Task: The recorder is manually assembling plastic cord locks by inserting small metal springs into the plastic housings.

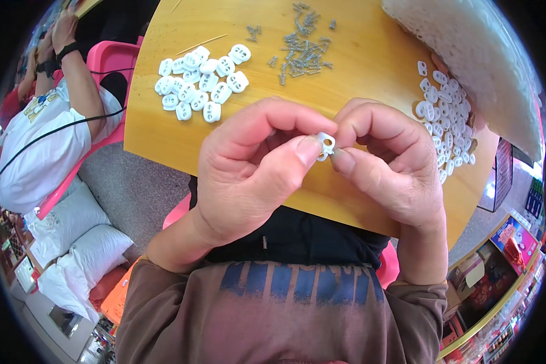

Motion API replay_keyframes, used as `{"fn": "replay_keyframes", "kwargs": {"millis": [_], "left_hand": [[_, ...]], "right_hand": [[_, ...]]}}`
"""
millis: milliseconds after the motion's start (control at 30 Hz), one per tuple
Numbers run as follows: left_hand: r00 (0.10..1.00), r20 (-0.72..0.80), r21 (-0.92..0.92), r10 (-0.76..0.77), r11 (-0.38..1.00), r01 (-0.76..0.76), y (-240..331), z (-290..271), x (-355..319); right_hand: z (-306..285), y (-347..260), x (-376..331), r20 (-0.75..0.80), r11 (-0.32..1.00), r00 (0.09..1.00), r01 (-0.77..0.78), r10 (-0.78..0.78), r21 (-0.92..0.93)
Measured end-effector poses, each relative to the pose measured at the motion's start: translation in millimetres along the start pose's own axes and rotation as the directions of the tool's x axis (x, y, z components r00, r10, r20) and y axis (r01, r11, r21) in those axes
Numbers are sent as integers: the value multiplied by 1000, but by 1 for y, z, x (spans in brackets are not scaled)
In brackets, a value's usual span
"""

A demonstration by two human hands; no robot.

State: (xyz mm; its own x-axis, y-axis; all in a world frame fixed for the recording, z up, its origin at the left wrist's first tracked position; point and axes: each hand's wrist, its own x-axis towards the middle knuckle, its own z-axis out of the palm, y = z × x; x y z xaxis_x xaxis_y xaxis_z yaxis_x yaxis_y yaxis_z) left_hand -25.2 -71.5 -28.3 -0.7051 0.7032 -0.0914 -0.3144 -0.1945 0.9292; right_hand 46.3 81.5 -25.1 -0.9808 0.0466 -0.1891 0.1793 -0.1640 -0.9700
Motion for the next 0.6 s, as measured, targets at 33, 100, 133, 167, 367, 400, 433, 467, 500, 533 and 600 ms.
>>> {"fn": "replay_keyframes", "kwargs": {"millis": [33,100,133,167,367,400,433,467,500,533,600], "left_hand": [[1000,-3,7,-3,1000,3,1,0,0],[1000,-7,-4,-13,1000,13,6,0,0],[1000,-12,-14,-22,1000,22,8,0,0],[1000,-10,-14,-23,1000,23,9,0,0],[1000,-4,5,-26,1000,26,12,10,2],[1000,-9,10,-19,1000,20,10,14,0],[1000,-14,15,-13,1000,13,8,19,-2],[1000,-10,17,-16,1000,16,8,20,-1],[1000,-6,38,-9,999,10,7,20,0],[1000,-3,59,-3,998,4,6,20,0],[1000,1,72,4,997,-4,6,21,-1]], "right_hand": [[1,-3,0,-6,1000,1000,-12,12,3],[2,-7,1,-13,1000,1000,-24,24,7],[1,-9,2,-7,1000,1000,-16,16,-8],[1,-10,2,-2,1000,1000,-7,7,-23],[-5,-19,-4,2,999,1000,8,-8,-49],[-8,-18,-8,4,999,1000,11,-11,-48],[-10,-16,-11,9,999,1000,20,-20,-41],[-12,-16,-12,9,999,1000,28,-27,-32],[-13,-16,-12,4,999,1000,29,-28,-30],[-15,-15,-12,6,999,1000,26,-26,-33],[-15,-15,-15,9,999,1000,29,-28,-37]]}}
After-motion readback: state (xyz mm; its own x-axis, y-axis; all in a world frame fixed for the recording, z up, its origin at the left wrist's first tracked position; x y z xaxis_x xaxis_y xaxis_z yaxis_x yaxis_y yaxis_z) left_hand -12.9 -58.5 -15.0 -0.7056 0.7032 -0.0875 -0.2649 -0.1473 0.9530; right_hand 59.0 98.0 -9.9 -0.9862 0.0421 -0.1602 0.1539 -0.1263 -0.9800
